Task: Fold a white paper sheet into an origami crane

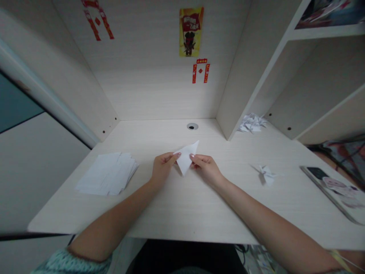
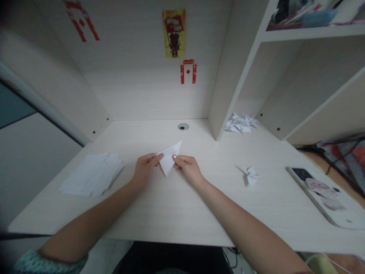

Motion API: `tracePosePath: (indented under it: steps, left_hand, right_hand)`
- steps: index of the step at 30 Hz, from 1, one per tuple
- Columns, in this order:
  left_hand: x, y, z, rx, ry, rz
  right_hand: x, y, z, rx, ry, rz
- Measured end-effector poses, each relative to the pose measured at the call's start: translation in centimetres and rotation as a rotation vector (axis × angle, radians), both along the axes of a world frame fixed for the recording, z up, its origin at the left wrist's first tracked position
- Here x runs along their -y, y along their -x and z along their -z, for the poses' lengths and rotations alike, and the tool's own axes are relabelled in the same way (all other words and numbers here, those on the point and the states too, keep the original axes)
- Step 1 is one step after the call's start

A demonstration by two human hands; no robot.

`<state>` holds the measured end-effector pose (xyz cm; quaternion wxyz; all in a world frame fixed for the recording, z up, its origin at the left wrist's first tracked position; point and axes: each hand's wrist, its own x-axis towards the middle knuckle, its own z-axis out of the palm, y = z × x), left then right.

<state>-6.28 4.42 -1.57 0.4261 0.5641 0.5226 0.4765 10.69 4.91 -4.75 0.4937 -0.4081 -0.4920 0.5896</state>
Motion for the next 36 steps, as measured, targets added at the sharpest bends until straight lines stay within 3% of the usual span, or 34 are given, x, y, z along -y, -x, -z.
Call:
tracePosePath:
  steps: [5,11,18,27,36]
  left_hand:
    - [0.2,0.1,-0.7,-0.056,-0.034,0.013]
    - [0.0,0.2,0.0,0.006,-0.015,0.057]
    - [0.8,-0.8,-0.3,0.151,0.129,0.186]
    - [0.6,-0.4,0.2,-0.131,0.110,0.181]
    - [0.4,-0.1,-0.1,-0.244,0.128,0.234]
  right_hand:
    - [0.1,-0.3,-0.5,0.055,-0.002,0.050]
    - [0.4,-0.1,-1.0,0.007,-0.025,0.059]
    - [0.7,0.3,-1.0,-0.044,-0.049,0.082]
    - [0.9,0.8,-0.6,-0.100,-0.035,0.097]
    - [0.7,0.2,-1.3,-0.117,-0.022,0.214]
